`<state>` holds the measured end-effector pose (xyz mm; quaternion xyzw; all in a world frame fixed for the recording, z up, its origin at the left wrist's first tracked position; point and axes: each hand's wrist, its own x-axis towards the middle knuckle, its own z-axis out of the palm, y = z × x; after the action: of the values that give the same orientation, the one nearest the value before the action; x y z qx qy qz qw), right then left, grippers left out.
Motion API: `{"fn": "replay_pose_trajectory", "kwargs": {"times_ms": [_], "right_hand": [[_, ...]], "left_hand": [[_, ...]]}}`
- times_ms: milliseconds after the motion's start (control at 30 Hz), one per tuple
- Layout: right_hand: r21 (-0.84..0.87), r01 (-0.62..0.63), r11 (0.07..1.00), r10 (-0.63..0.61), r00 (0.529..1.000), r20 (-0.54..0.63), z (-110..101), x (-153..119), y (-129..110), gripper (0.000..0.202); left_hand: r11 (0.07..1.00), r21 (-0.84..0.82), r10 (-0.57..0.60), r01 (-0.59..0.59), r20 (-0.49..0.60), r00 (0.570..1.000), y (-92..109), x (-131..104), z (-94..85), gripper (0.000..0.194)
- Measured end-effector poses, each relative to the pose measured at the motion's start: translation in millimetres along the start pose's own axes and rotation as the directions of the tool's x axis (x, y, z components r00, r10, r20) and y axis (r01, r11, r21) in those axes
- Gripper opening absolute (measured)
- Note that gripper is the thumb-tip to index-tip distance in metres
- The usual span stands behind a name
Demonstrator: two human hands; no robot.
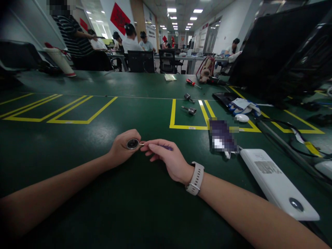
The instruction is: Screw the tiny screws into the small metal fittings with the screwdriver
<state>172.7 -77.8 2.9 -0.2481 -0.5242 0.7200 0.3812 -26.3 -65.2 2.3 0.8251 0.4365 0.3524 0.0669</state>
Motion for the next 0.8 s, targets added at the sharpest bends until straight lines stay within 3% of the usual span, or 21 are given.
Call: {"fn": "replay_pose_trajectory", "kwargs": {"times_ms": [100, 267, 367, 567, 667, 800], "right_hand": [[-0.109, 0.062, 0.992, -0.064, 0.998, -0.018, 2.8, -1.7, -0.3, 0.019], [-0.417, 0.132, 0.899, -0.146, 0.989, -0.002, 9.6, -7.4, -4.0, 0.019], [-0.363, 0.114, 0.925, -0.117, 0.993, 0.012, 8.1, -6.5, -2.7, 0.019], [0.003, -0.014, 1.0, 0.014, 1.0, 0.013, 1.3, 0.4, 1.3, 0.021], [-0.058, 0.024, 0.998, -0.024, 1.0, -0.003, 3.5, -0.9, 0.4, 0.02], [-0.338, 0.101, 0.936, -0.115, 0.993, -0.021, 9.0, -5.8, -2.1, 0.019]], "left_hand": [[1.0, -0.003, -0.016, 0.016, -0.015, 1.0, -0.7, 0.3, 0.9, 0.018], [0.996, 0.083, -0.045, 0.045, 0.005, 0.999, -2.6, -0.5, 3.7, 0.019], [0.995, 0.09, -0.034, 0.032, 0.013, 0.999, -1.5, -0.7, 3.5, 0.019], [0.999, -0.01, -0.045, 0.045, -0.015, 0.999, -0.2, 0.6, 1.5, 0.018], [0.998, -0.02, -0.055, 0.055, -0.019, 0.998, -1.2, 0.4, 1.9, 0.018], [0.996, 0.044, -0.076, 0.076, -0.012, 0.997, -1.9, -0.4, 3.2, 0.018]]}}
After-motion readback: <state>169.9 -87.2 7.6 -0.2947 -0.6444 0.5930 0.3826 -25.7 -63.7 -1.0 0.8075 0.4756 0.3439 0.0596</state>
